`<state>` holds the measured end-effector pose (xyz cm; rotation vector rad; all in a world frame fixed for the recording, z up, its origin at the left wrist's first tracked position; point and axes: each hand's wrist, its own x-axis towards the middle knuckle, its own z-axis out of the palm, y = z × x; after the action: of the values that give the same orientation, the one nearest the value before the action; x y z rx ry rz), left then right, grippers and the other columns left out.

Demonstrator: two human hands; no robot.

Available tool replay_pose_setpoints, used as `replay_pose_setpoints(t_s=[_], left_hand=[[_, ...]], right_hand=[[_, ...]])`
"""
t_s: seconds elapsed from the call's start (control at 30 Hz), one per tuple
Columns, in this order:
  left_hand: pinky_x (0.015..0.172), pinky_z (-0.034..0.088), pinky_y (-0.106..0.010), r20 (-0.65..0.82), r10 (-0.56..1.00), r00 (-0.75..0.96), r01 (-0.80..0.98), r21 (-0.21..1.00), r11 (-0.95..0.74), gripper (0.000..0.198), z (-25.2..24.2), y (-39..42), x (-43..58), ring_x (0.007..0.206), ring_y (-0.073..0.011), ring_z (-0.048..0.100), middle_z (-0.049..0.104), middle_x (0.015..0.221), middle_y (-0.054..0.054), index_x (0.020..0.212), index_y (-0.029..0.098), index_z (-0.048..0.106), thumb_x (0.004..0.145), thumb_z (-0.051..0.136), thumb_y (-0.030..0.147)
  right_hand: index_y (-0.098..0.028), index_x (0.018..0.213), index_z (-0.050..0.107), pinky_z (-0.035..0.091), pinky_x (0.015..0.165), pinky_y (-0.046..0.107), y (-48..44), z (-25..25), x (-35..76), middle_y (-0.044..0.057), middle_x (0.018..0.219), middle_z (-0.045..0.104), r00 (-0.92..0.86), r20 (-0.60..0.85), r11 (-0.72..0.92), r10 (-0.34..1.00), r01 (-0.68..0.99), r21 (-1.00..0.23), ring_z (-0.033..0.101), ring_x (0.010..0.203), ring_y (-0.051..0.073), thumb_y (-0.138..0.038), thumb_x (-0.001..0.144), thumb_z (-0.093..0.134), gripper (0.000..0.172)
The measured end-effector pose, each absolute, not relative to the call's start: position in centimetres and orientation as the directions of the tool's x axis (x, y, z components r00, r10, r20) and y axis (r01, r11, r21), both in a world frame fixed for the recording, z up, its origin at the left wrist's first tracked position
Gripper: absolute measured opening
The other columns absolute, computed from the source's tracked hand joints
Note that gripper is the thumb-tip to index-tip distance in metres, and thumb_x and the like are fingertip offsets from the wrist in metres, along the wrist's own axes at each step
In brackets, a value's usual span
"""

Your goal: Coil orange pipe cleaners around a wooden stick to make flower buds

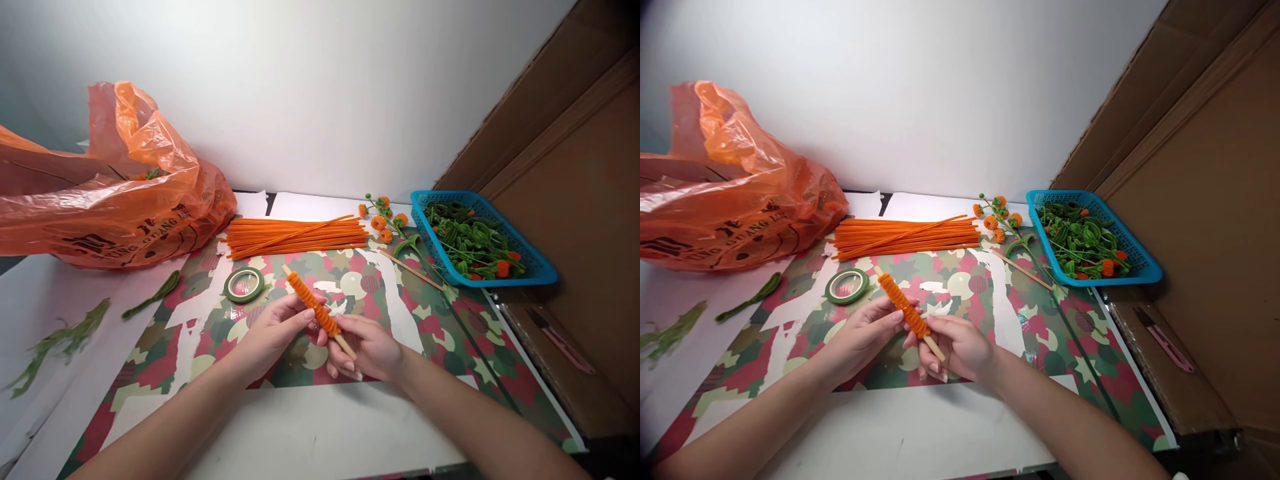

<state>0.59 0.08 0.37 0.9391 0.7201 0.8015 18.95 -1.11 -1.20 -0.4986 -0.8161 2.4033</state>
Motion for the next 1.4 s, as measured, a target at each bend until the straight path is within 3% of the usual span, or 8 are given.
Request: replay_pose_setpoints(t_s=[0.1,0.37,0.47,0.63,0.8,1.23,1.4], left_hand=[[0.074,0.045,-0.027,-0.2,0.848,0.49,-0.321,0.864,0.389,0.022,0.2,0.1,0.5,0.072,-0.0124,0.055,0.061,0.082,-0.001,0.099,0.02,0.066,0.081,0.065,0.032],[0.073,0.045,-0.025,-0.217,0.876,0.431,-0.282,0.89,0.359,0.025,-0.1,0.2,0.4,0.075,-0.0129,0.052,0.062,0.084,-0.003,0.095,0.019,0.068,0.078,0.067,0.037],[0.07,0.045,-0.025,-0.211,0.887,0.412,-0.24,0.914,0.328,0.024,0.2,0.2,0.5,0.072,-0.0136,0.053,0.063,0.08,-0.004,0.089,0.017,0.068,0.078,0.066,0.038],[0.066,0.045,-0.024,-0.221,0.894,0.391,-0.209,0.924,0.32,0.018,0.5,0.3,0.7,0.068,-0.0129,0.053,0.06,0.073,-0.001,0.079,0.016,0.065,0.078,0.066,0.034],[0.063,0.044,-0.022,-0.206,0.906,0.37,-0.211,0.931,0.297,0.018,0.5,0.3,0.6,0.064,-0.0116,0.053,0.058,0.066,0.0,0.07,0.016,0.062,0.076,0.068,0.032],[0.06,0.045,-0.021,-0.227,0.928,0.296,-0.163,0.945,0.283,0.018,0.1,0.1,0.7,0.063,-0.012,0.059,0.066,0.066,0.001,0.071,0.017,0.065,0.076,0.068,0.034],[0.062,0.046,-0.022,-0.238,0.938,0.251,-0.14,0.95,0.279,0.017,0.2,-0.1,0.8,0.065,-0.0128,0.06,0.068,0.07,0.0,0.072,0.017,0.066,0.075,0.069,0.033]], right_hand=[[-0.01,0.086,0.059,0.046,0.065,0.028,-1.1,-1.2,19.0,-0.005,0.047,0.054,-0.793,-0.163,-0.694,0.587,-0.389,-0.606,0.047,0.035,0.006,-0.037,0.09,0.049,0.029],[-0.011,0.08,0.057,0.049,0.065,0.026,-1.2,-1.5,19.0,-0.005,0.048,0.056,-0.803,-0.207,-0.736,0.558,-0.365,-0.57,0.052,0.036,0.006,-0.045,0.084,0.06,0.034],[-0.012,0.077,0.055,0.051,0.064,0.026,-1.2,-1.4,18.8,-0.004,0.049,0.059,-0.769,-0.271,-0.711,0.579,-0.314,-0.629,0.054,0.038,0.006,-0.049,0.08,0.064,0.038],[-0.016,0.069,0.049,0.044,0.04,0.019,-1.3,-0.7,18.3,-0.005,0.047,0.059,-0.611,-0.357,-0.569,0.706,-0.19,-0.8,0.051,0.035,0.007,-0.049,0.069,0.072,0.041],[-0.017,0.067,0.046,0.037,0.034,0.015,-1.5,0.1,18.3,-0.006,0.046,0.057,-0.467,-0.364,-0.434,0.806,-0.047,-0.9,0.047,0.032,0.005,-0.046,0.073,0.069,0.037],[-0.019,0.072,0.05,0.04,0.038,0.019,-2.6,-0.5,18.0,-0.004,0.052,0.055,-0.33,-0.273,-0.25,0.903,0.112,-0.962,0.051,0.04,0.009,-0.038,0.08,0.062,0.024],[-0.019,0.065,0.048,0.03,0.042,0.022,-2.7,-0.2,18.0,-0.004,0.051,0.048,-0.255,-0.043,0.04,0.966,0.311,-0.949,0.04,0.043,0.008,-0.035,0.082,0.059,0.026]])
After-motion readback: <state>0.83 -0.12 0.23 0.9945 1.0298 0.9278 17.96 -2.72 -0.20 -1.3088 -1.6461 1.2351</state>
